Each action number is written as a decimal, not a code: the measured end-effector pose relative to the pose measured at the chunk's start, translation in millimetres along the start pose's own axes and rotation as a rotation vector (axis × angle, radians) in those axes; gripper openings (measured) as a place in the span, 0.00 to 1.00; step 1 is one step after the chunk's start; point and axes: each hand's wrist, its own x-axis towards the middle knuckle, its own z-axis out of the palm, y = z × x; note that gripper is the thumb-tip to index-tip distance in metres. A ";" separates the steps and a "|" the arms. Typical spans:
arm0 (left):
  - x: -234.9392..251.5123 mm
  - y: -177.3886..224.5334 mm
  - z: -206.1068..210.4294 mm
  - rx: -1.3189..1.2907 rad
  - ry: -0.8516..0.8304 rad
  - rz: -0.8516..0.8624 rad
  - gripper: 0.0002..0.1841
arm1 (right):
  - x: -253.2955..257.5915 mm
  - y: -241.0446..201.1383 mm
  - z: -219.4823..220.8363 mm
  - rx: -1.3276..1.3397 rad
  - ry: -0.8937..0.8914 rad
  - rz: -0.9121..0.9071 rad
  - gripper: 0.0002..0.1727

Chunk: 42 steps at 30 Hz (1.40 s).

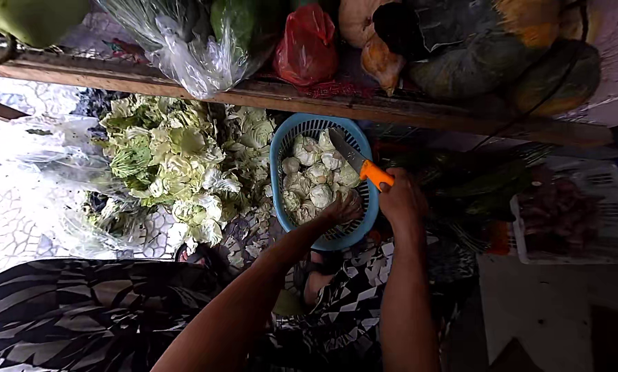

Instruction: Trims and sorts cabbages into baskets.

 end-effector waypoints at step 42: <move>-403.4 -27.5 -141.5 -0.952 1.191 -0.503 0.36 | -74.1 -160.3 102.3 1.437 -0.859 -0.277 0.30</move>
